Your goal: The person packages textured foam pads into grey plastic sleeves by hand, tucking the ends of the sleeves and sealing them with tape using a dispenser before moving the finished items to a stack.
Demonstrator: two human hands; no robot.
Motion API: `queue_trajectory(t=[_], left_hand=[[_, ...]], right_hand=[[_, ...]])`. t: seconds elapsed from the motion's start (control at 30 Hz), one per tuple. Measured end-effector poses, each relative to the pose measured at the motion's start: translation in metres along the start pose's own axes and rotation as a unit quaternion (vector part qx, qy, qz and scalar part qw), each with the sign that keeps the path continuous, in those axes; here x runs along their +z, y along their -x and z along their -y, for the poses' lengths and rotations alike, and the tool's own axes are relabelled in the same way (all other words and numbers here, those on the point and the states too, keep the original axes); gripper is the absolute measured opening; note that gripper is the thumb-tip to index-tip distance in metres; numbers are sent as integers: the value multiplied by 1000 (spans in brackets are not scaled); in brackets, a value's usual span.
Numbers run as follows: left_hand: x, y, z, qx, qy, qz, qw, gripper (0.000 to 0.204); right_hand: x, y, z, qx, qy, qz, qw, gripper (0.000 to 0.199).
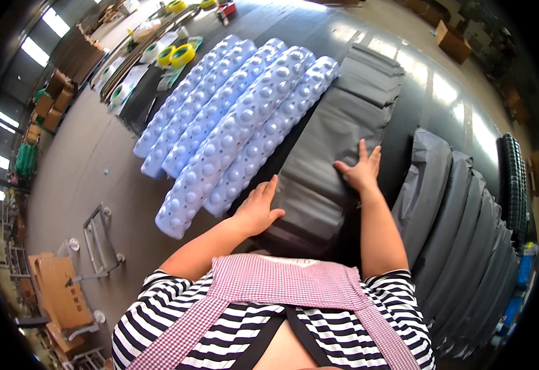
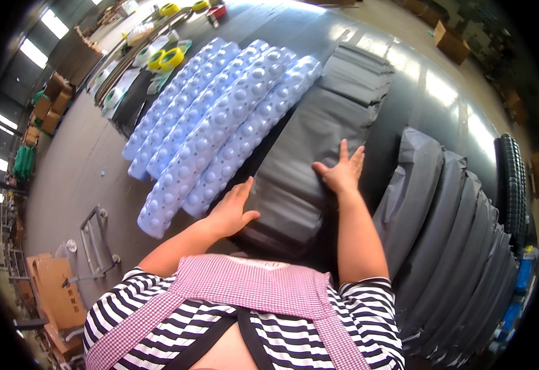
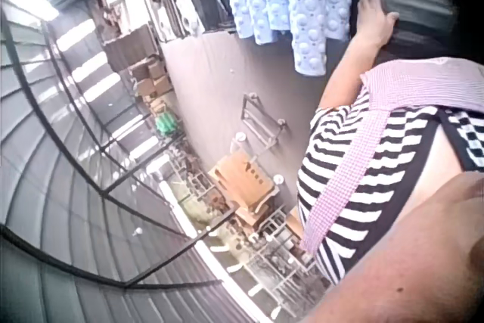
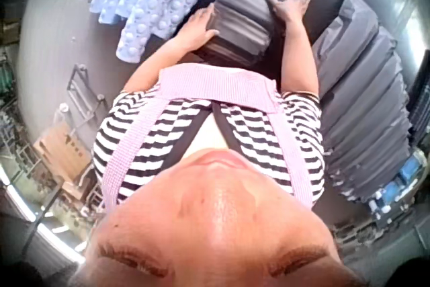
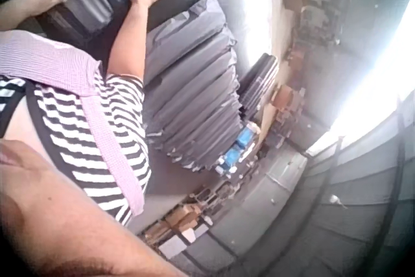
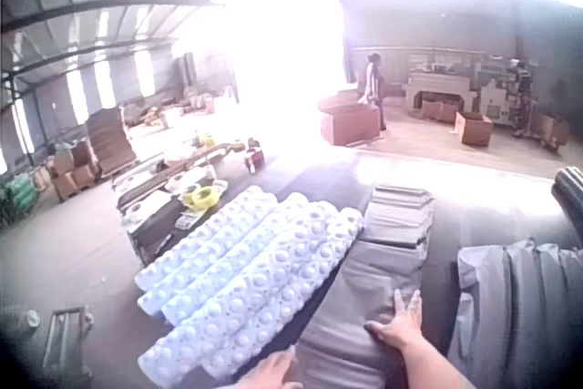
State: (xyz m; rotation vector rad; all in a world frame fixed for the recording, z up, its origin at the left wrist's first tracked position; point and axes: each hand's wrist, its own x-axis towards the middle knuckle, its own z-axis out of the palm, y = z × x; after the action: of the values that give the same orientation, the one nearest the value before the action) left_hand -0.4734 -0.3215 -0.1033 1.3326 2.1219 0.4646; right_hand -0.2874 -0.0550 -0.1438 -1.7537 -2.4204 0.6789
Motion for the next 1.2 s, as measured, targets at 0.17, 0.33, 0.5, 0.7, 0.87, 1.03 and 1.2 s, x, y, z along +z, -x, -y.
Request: queue_trajectory(t=[0.17, 0.33, 0.5, 0.7, 0.87, 1.03, 1.2], left_hand=[[-98, 60, 20, 65, 30, -168, 983, 46], [-172, 34, 84, 73, -52, -163, 983, 76], [-183, 5, 100, 104, -16, 17, 994, 112], [-200, -20, 141, 81, 503, 228, 830, 99], [-181, -23, 139, 141, 559, 224, 786, 83], [-153, -12, 92, 175, 576, 247, 759, 86], [-98, 1, 33, 222, 544, 227, 776, 104]], right_hand=[[5, 31, 31, -10, 10, -92, 996, 98], [41, 131, 84, -256, 61, -27, 964, 85], [65, 160, 97, -269, 97, -8, 958, 83], [61, 165, 100, -251, 61, -27, 966, 77], [52, 181, 169, -162, -343, -79, 922, 60], [28, 178, 211, -19, -663, 76, 745, 74], [5, 179, 191, -14, -736, 34, 676, 67]])
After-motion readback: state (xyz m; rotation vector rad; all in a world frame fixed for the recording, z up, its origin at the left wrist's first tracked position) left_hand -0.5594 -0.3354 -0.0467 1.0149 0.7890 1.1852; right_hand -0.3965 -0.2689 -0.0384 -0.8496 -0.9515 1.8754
